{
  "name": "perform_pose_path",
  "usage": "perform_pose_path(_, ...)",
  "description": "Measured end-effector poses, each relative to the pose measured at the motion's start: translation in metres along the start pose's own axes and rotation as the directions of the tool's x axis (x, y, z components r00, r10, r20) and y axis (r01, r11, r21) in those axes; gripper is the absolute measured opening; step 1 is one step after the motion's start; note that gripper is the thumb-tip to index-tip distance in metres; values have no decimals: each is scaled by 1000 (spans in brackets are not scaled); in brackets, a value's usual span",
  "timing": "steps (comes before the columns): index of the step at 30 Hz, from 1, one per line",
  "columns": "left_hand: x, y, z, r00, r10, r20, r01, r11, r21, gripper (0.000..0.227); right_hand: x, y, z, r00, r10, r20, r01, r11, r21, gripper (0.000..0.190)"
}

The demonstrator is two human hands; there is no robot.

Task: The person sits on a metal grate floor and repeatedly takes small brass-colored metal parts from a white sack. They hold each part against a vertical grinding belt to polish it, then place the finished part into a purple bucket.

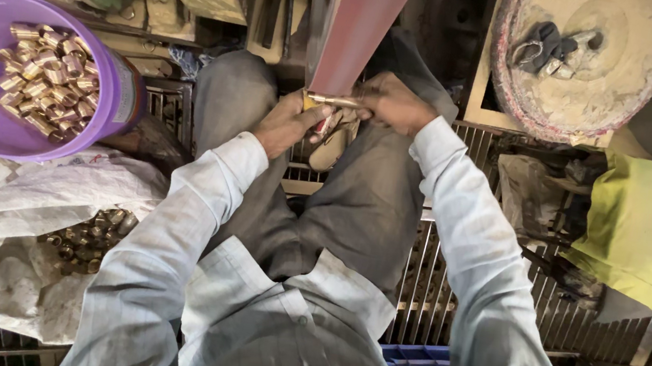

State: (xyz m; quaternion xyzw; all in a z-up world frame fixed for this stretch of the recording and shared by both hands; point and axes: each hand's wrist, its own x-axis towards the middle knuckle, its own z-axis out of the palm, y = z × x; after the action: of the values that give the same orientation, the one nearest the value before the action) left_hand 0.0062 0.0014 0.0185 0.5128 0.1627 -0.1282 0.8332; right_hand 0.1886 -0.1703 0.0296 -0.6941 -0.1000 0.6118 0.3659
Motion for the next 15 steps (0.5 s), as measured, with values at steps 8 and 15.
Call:
perform_pose_path(8, -8, -14, -9, 996, 43, 81, -44, 999, 12, 20, -37, -20, 14, 929, -315, 195, 336, 938, -87, 28)
perform_pose_path(15, -7, -27, -10, 992, 109, 62, -117, 981, 156, 21, -84, -4, 66, 473, -877, -81, 437, 313, -843, 26)
